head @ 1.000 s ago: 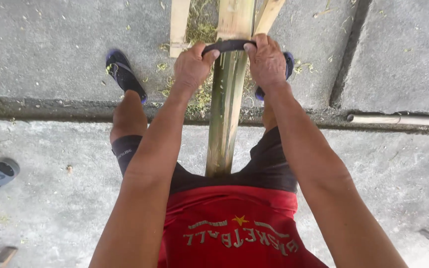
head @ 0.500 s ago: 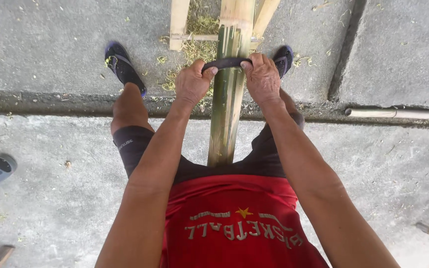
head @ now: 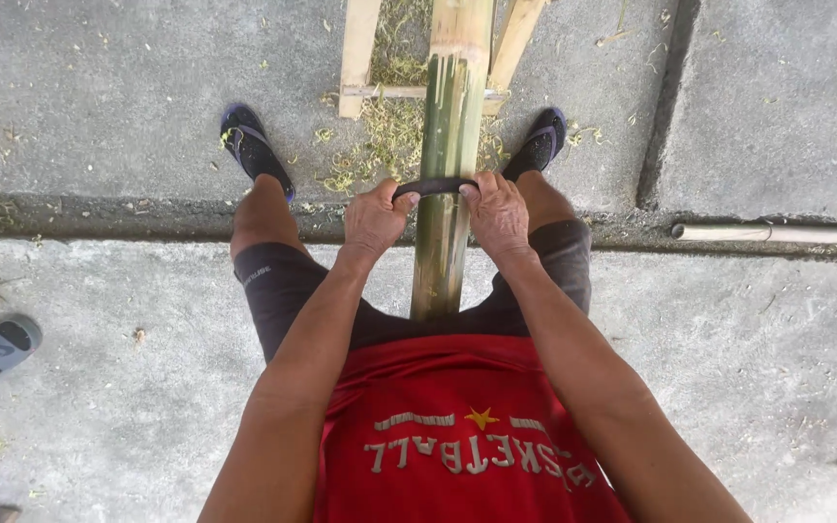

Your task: Using a small sickle-shaped blade to strip or shave the outer surface of a bamboo stalk.

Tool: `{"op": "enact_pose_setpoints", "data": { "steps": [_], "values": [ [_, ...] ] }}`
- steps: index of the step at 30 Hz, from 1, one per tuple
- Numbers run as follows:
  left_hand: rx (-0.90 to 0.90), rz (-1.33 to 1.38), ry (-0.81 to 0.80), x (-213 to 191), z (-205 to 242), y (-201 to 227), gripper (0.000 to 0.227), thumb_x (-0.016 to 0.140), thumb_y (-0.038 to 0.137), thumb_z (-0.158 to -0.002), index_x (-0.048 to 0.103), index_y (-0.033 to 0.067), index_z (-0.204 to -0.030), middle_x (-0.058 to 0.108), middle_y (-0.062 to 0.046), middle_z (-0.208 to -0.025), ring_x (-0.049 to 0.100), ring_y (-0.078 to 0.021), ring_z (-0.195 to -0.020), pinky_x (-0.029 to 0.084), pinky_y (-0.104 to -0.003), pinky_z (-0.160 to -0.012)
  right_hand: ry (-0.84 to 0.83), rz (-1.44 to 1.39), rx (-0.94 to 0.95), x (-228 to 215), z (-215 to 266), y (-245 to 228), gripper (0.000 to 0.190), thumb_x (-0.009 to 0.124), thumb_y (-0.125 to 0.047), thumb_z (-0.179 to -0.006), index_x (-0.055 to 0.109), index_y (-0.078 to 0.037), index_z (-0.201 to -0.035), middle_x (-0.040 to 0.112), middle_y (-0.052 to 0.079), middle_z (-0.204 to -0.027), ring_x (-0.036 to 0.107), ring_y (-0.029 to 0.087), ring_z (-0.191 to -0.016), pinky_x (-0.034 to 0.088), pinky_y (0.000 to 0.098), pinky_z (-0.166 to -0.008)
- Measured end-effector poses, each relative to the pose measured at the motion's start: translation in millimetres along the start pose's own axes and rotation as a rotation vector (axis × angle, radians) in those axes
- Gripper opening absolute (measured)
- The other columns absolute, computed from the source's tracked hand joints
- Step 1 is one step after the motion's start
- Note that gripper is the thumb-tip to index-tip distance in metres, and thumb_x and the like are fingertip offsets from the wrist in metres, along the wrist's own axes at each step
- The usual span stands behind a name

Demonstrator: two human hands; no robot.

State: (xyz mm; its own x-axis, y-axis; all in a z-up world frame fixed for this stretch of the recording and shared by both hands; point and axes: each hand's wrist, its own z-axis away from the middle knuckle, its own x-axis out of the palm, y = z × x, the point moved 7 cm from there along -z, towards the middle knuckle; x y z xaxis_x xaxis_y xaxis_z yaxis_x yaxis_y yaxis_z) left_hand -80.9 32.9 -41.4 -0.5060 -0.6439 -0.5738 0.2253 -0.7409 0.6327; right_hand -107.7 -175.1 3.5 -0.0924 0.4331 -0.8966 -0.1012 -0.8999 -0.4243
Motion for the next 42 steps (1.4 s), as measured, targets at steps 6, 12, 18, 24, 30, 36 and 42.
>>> {"op": "enact_pose_setpoints", "data": {
  "steps": [6,12,18,24,30,36,42],
  "values": [
    [0.026,-0.075,-0.064,14.6,50.2,-19.2,0.042,0.062,0.052,-0.097,0.065,0.0106,-0.098,0.072,-0.016,-0.076,0.072,-0.0353,-0.075,0.054,-0.051,-0.073,-0.073,0.002,0.073,14.6,68.9,-4.9,0.026,0.059,-0.029,-0.105,0.062,-0.004,-0.111,0.069,0.017,-0.099,0.067,0.036,-0.093,0.053,0.0485,-0.084],
    [0.1,-0.047,-0.078,35.8,80.2,-48.0,0.044,0.065,0.054,-0.092,0.068,0.0116,-0.104,0.072,-0.017,-0.083,0.07,-0.0379,-0.082,0.052,-0.051,-0.076,-0.07,-0.055,0.066,21.2,112.5,-9.2,0.025,0.061,-0.028,-0.102,0.061,-0.004,-0.11,0.07,0.018,-0.1,0.067,0.038,-0.094,0.052,0.0504,-0.086],
    [-0.088,0.015,-0.155,19.7,65.3,-27.5,0.041,0.064,0.053,-0.093,0.066,0.0125,-0.102,0.071,-0.015,-0.078,0.071,-0.0343,-0.079,0.052,-0.05,-0.075,-0.082,0.017,0.036,8.6,71.9,-12.7,0.023,0.063,-0.026,-0.1,0.061,-0.005,-0.109,0.068,0.018,-0.101,0.064,0.039,-0.099,0.049,0.0516,-0.089],
    [-0.055,0.065,-0.133,-3.7,14.9,3.7,0.038,0.06,0.048,-0.099,0.062,0.0098,-0.096,0.064,-0.01,-0.067,0.062,-0.0255,-0.06,0.049,-0.045,-0.06,-0.107,-0.042,0.008,6.2,-0.3,2.0,0.024,0.062,-0.024,-0.101,0.061,-0.005,-0.115,0.066,0.019,-0.104,0.063,0.038,-0.102,0.049,0.0508,-0.093],
    [0.015,0.043,-0.129,-28.0,-75.0,40.5,0.036,0.053,0.045,-0.105,0.061,0.0111,-0.094,0.054,0.003,-0.061,0.045,-0.0097,-0.046,0.039,-0.031,-0.041,-0.258,-0.027,0.143,10.9,-101.3,34.5,0.032,0.049,-0.033,-0.109,0.058,-0.003,-0.12,0.063,0.017,-0.11,0.06,0.031,-0.108,0.048,0.0483,-0.101],
    [0.174,-0.085,-0.015,-48.6,-136.5,80.8,0.034,0.052,0.043,-0.107,0.062,0.0106,-0.103,0.057,0.0,-0.061,0.05,-0.0124,-0.046,0.044,-0.034,-0.044,-0.169,-0.006,0.07,-5.4,-167.4,47.5,0.032,0.046,-0.034,-0.113,0.057,-0.004,-0.118,0.06,0.016,-0.111,0.059,0.031,-0.11,0.049,0.0474,-0.1],
    [0.24,-0.164,0.106,-53.0,-136.2,90.4,0.031,0.056,0.042,-0.105,0.064,0.0118,-0.105,0.064,-0.001,-0.062,0.061,-0.0137,-0.052,0.049,-0.035,-0.049,-0.033,-0.001,-0.046,-2.9,-171.2,53.3,0.029,0.047,-0.032,-0.116,0.055,-0.005,-0.121,0.059,0.016,-0.112,0.058,0.032,-0.107,0.047,0.0492,-0.098]
  ]
}}
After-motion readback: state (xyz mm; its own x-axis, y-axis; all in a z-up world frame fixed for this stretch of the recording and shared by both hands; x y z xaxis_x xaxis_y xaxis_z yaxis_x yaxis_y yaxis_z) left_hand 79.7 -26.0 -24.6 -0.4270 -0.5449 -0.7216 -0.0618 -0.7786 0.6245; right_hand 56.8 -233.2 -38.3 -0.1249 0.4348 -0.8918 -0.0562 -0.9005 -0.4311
